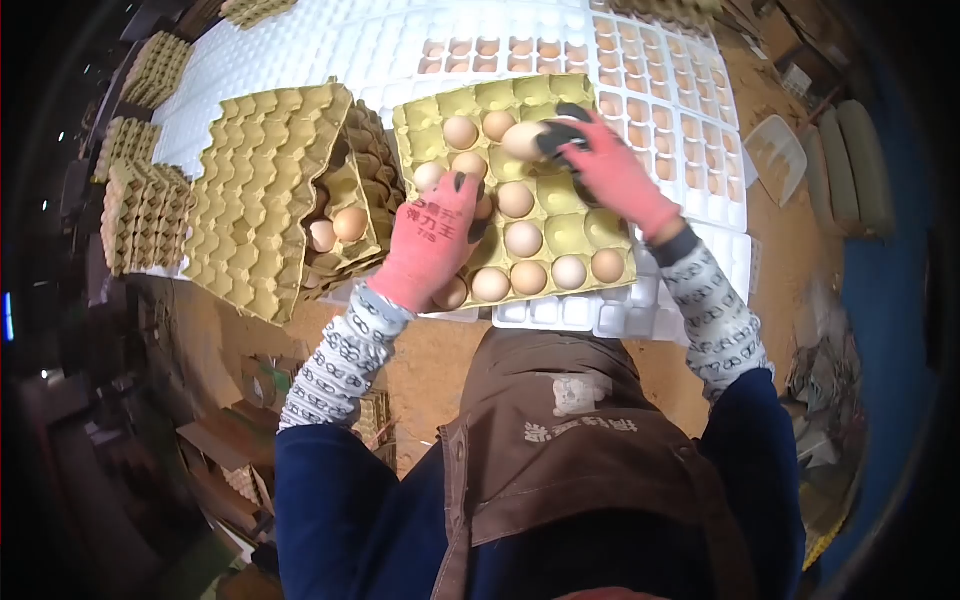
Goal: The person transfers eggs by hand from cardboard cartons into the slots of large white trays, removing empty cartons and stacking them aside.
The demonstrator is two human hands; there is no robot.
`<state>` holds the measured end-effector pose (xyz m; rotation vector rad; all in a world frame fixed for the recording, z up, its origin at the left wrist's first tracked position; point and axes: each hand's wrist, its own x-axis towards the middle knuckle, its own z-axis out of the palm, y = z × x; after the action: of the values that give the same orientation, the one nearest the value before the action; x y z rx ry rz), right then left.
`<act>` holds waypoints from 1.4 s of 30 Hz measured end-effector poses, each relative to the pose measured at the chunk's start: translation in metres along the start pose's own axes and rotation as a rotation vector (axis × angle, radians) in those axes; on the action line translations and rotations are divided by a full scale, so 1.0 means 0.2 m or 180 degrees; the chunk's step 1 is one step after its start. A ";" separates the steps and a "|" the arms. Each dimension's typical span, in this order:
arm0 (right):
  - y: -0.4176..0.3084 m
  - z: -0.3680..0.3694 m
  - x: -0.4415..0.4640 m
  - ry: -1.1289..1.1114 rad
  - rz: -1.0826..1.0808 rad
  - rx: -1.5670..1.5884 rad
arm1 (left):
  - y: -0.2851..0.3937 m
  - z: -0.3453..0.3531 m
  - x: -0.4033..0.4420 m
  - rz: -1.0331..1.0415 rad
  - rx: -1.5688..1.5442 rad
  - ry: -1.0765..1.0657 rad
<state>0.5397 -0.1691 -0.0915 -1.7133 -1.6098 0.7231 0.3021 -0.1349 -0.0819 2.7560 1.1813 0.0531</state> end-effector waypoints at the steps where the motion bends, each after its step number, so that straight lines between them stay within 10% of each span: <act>1: 0.02 -0.06 -0.04 0.0013 0.0409 0.0892 | -0.03 0.01 -0.01 0.0015 -0.0796 0.0236; 3: 0.26 -0.14 -0.12 -0.0077 0.0985 0.2513 | -0.16 0.01 0.00 0.0065 -0.2341 0.0789; 5: 0.26 -0.29 -0.22 -0.0512 0.1060 0.3206 | -0.29 0.03 -0.03 -0.1916 -0.4982 0.1019; 6: 0.30 -0.33 -0.26 -0.0415 0.0965 0.2875 | -0.43 0.04 -0.05 -0.1495 -0.6375 0.0063; 13: 0.37 -0.60 -0.50 -0.0348 0.0981 0.2818 | -0.24 -0.07 0.20 -0.0598 -0.3058 0.0346; 15: 0.56 -0.63 -0.59 -0.0398 0.0764 0.3264 | 0.04 -0.14 0.26 -0.0498 0.0860 -0.0030; 19: 0.96 -0.76 -0.81 -0.0165 0.1151 0.3838 | 0.04 -0.12 0.31 -0.0276 0.1124 -0.0276; 21: 1.11 -0.86 -0.88 0.0316 0.1505 0.2997 | -0.13 -0.12 0.30 0.0241 -0.0562 0.0270; 23: 1.27 -0.92 -0.90 0.0717 0.2295 0.2846 | 0.23 -0.27 0.37 -0.1168 -0.3199 0.0088; 27: 1.52 -0.66 -0.73 0.0697 0.0948 -0.0993 | 0.81 0.26 0.64 -0.2299 -0.5163 -0.1035; 29: 1.43 -0.61 -0.65 0.0214 0.1089 -0.1450 | 1.07 0.55 0.88 0.0080 -0.3004 -0.1143; 32: 1.43 -0.68 -0.61 -0.0158 0.1293 -0.1305 | 1.11 0.89 1.01 -0.0809 -0.3454 -0.1555; 35: 1.62 -0.81 -0.66 0.0629 0.1909 0.0743 | 1.11 0.91 1.01 -0.1370 -0.3574 -0.0735; 37: 1.74 -0.83 -0.75 0.1322 0.1077 0.2653 | 1.08 0.79 1.02 -0.1436 -0.2746 -0.1000; 42: 1.71 -0.69 -0.82 0.1189 0.0565 -0.1043 | 1.01 0.89 0.95 -0.0369 -0.0001 -0.1049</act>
<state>0.8455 -0.3507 -0.2803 -2.0991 -1.3788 0.2002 0.5933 -0.1561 -0.2326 2.5570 1.2397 -0.3968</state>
